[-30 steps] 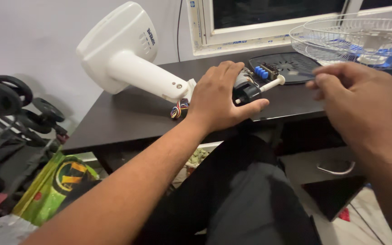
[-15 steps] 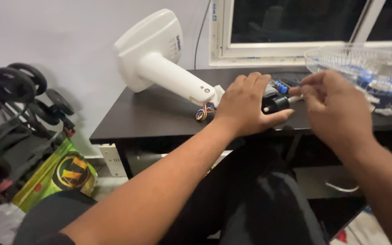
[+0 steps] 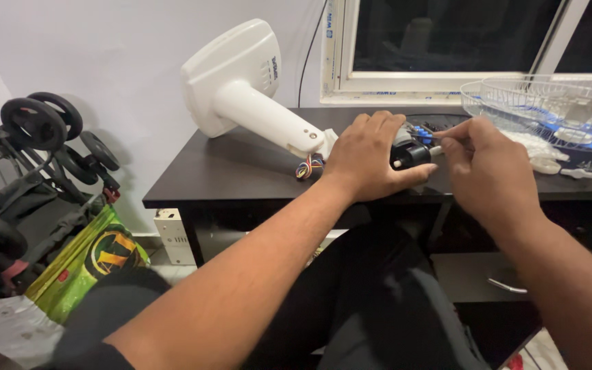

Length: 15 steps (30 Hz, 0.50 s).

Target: The person works on the motor assembly of a white standing fan placed on a dark desk. They use a blue-handled screwdriver to remove and insert screws into the motor housing, occasionally rotating the fan head to access different sides. The task involves disassembly and reassembly of the motor components.

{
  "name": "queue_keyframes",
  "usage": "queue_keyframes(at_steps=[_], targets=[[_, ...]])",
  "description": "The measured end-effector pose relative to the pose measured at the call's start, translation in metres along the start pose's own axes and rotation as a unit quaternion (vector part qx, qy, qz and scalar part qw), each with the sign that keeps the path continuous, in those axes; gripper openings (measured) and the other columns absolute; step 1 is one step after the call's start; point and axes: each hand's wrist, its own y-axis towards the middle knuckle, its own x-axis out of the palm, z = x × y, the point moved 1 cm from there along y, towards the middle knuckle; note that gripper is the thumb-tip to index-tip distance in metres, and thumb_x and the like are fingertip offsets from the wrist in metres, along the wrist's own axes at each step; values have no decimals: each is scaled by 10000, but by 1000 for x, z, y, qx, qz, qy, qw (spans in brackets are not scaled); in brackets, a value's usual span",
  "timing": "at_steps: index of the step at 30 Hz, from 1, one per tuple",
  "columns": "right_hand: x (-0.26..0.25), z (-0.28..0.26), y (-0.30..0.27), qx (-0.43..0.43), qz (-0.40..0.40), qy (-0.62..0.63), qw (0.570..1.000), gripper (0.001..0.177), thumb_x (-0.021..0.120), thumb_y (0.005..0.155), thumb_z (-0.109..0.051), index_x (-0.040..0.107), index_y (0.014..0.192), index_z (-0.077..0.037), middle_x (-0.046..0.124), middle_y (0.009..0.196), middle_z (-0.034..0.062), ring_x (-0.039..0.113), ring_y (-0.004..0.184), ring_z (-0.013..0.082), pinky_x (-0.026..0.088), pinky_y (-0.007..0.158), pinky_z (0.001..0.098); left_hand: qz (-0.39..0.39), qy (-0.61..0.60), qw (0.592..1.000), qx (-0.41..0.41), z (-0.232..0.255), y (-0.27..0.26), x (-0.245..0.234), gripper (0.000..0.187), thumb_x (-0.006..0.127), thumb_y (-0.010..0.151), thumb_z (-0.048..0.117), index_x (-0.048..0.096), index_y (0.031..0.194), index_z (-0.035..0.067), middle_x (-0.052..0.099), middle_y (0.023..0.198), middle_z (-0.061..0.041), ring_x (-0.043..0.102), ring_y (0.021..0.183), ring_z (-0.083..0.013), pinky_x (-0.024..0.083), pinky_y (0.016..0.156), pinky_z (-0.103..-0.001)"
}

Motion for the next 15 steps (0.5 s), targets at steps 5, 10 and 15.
queue_keyframes(at_steps=[5, 10, 15], targets=[[5, 4, -1, -4, 8, 26, 1000, 196, 710, 965, -200, 699, 999, -8, 776, 1014, 149, 746, 858, 290, 556, 764, 393, 27, 18, 998, 46, -4, -2, -1, 811, 753, 773, 686, 620, 1239, 36, 644, 1217, -133, 590, 1206, -333, 482, 1045, -463], [6, 12, -2, -42, 16, 90, 995, 180, 721, 951, -160, 681, 912, 11, 786, 1093, 96, 772, 873, 205, 597, 780, 325, -11, -18, 1000, 2, -1, -1, 1, 866, 769, 750, 661, 596, 1291, 8, 628, 1232, -170, 593, 1204, -340, 470, 1025, -449], [17, 9, -11, -35, 81, 122, 989, 122, 744, 951, -118, 731, 965, 3, 764, 1164, 123, 772, 859, 191, 605, 769, 307, 12, 12, 998, 57, -4, 4, -2, 870, 792, 795, 625, 573, 1339, -16, 583, 1365, -212, 537, 1305, -360, 442, 1092, -455]])
